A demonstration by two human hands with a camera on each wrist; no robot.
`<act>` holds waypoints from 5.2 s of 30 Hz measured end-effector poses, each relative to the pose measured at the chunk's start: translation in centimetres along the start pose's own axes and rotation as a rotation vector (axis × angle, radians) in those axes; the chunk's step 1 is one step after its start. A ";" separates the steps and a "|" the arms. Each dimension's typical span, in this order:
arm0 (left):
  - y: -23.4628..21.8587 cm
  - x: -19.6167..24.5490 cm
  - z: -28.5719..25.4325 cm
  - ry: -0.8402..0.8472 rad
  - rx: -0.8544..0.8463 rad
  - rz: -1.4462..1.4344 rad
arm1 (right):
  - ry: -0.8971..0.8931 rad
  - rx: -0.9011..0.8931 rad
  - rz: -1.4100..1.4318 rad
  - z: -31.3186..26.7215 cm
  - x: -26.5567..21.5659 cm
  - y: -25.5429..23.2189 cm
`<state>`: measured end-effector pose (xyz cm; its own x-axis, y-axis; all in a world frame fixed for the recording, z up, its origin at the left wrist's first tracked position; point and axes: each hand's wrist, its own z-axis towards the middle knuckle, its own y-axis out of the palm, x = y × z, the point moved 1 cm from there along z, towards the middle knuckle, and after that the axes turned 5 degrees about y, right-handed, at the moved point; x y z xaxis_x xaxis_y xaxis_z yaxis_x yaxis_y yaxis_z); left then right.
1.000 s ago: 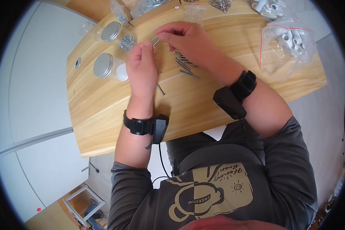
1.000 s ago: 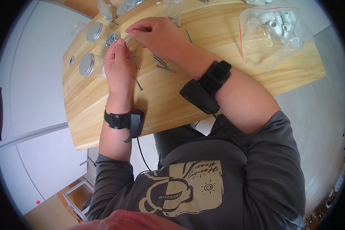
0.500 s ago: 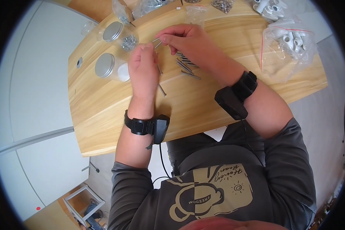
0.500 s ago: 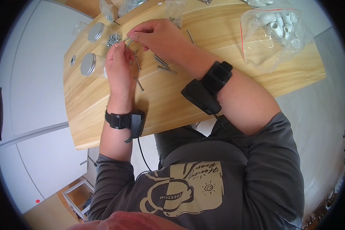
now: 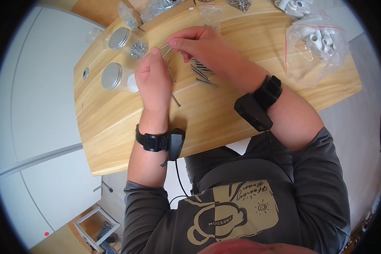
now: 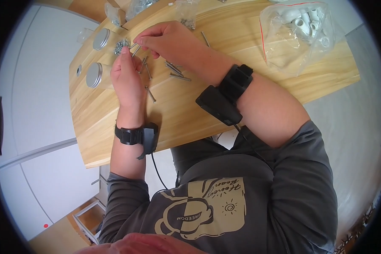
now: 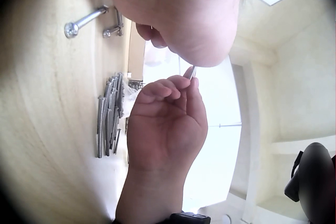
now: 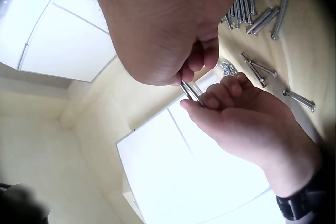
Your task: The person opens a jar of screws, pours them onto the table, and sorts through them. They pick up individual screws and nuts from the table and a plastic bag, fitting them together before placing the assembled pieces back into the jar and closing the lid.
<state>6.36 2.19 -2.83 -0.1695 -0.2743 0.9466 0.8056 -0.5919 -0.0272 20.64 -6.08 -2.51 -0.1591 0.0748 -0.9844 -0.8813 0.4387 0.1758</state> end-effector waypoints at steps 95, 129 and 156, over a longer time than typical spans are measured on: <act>0.3 0.0 0.4 -0.222 0.053 -0.169 | -0.043 0.007 -0.120 -0.1 -0.1 0.1; 0.4 0.2 0.5 -0.224 0.067 -0.305 | -0.058 -0.044 -0.036 0.2 -0.1 -0.4; 0.4 -0.3 0.6 -0.244 0.118 -0.063 | 0.217 -0.068 0.243 0.4 0.3 -0.6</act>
<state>7.06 2.50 -2.94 -0.0912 -0.0401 0.9950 0.8608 -0.5056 0.0585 21.29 -6.02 -2.92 -0.4531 -0.0257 -0.8911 -0.8323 0.3703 0.4126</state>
